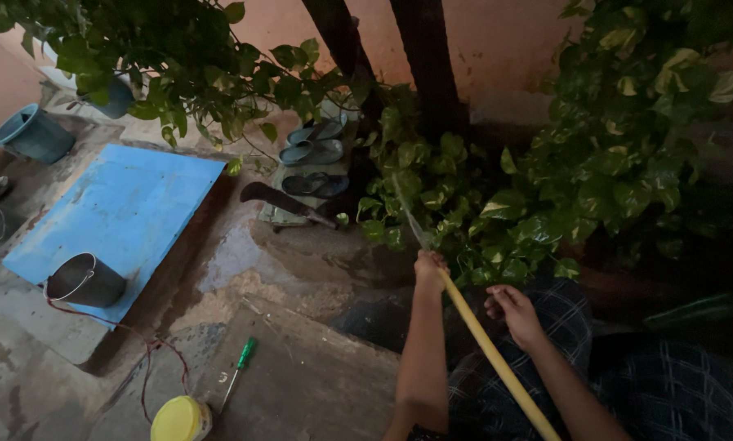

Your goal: The person waters the leaves and soil of potted plants using a hose.

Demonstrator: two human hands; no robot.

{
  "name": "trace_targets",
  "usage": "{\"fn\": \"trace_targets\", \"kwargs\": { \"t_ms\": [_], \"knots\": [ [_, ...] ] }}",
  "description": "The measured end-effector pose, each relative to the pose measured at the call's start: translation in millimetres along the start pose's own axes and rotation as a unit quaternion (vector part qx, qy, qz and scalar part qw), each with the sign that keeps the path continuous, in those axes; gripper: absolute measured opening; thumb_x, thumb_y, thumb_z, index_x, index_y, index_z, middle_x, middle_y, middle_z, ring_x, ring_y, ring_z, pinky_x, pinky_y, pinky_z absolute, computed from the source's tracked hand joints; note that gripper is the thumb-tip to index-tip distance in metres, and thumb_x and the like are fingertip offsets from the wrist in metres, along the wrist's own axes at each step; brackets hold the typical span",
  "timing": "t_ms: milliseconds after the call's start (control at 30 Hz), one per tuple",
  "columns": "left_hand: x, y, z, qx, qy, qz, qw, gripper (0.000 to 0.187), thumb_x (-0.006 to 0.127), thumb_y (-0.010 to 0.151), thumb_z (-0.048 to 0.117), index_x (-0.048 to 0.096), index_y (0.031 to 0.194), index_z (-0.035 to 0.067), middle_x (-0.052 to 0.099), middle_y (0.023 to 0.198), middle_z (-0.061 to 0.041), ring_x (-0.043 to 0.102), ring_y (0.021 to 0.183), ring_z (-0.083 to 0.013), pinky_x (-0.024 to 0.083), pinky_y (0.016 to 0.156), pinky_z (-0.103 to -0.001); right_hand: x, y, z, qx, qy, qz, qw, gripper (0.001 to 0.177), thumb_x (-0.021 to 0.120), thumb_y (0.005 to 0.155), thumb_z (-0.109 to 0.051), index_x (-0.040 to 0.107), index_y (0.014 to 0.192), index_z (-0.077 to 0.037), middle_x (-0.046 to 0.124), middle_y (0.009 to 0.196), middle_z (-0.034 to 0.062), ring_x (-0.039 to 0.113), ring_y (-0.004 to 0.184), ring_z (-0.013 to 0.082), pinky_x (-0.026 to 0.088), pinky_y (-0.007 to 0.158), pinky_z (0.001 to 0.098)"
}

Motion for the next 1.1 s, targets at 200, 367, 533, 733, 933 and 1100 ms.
{"fn": "trace_targets", "kwargs": {
  "t_ms": [200,367,533,733,933,1100],
  "knots": [
    [14,5,4,0.01,0.025,-0.026,0.999,0.046,0.033,0.11,0.047,0.046,0.081,0.014,0.043,0.065,-0.002,0.036,0.054,-0.0184,0.037,0.053,-0.037,0,2,1,0.019,-0.004,0.003,1.0,0.033,0.052,0.107,-0.027,0.068,0.121,-0.001,0.07,0.09,0.0101,0.066,0.076,0.0201,0.055,0.07,0.0382],
    [39,9,2,0.031,0.07,-0.036,0.996,0.044,0.038,0.112,0.044,0.054,0.087,0.011,0.049,0.069,-0.003,0.039,0.057,-0.0182,0.041,0.056,-0.038,-2,3,5,0.02,-0.02,0.014,0.999,0.033,0.052,0.106,-0.027,0.067,0.121,-0.002,0.07,0.09,0.009,0.067,0.077,0.0201,0.057,0.072,0.0383],
    [49,5,-7,-0.01,0.095,-0.054,0.994,0.043,0.038,0.112,0.044,0.052,0.088,0.012,0.044,0.064,-0.002,0.038,0.052,-0.0172,0.037,0.051,-0.037,-5,5,8,0.017,-0.03,0.033,0.999,0.033,0.052,0.107,-0.026,0.067,0.12,-0.001,0.07,0.088,0.0094,0.067,0.077,0.0209,0.057,0.073,0.0386],
    [68,16,-27,0.032,0.328,-0.097,0.939,0.05,0.043,0.113,0.045,0.048,0.085,0.004,0.04,0.061,-0.006,0.034,0.049,-0.0205,0.035,0.048,-0.041,-5,8,13,0.068,-0.01,0.045,0.997,0.03,0.055,0.106,-0.027,0.068,0.118,-0.002,0.07,0.09,0.0085,0.066,0.079,0.0196,0.054,0.075,0.036],
    [58,60,-64,-0.119,0.22,-0.152,0.956,0.03,0.037,0.112,0.018,0.06,0.095,0.011,0.054,0.071,-0.007,0.037,0.055,-0.0209,0.045,0.058,-0.043,-7,10,17,0.012,-0.067,0.024,0.997,0.033,0.055,0.105,-0.032,0.071,0.113,-0.004,0.071,0.096,0.0038,0.067,0.086,0.015,0.055,0.08,0.0317],
    [61,62,-56,-0.001,0.142,-0.081,0.987,0.037,0.041,0.106,0.023,0.055,0.075,0.01,0.044,0.059,-0.003,0.036,0.046,-0.0193,0.032,0.045,-0.039,-11,13,23,0.026,-0.036,0.007,0.999,0.032,0.053,0.107,-0.031,0.069,0.112,-0.003,0.069,0.09,0.0085,0.066,0.079,0.0181,0.056,0.074,0.0336]
  ]
}}
Point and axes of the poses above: each hand's wrist, its own y-axis towards the middle knuckle, its own x-axis out of the palm, z = x × y, the point moved 3 cm from there along y, towards the middle knuckle
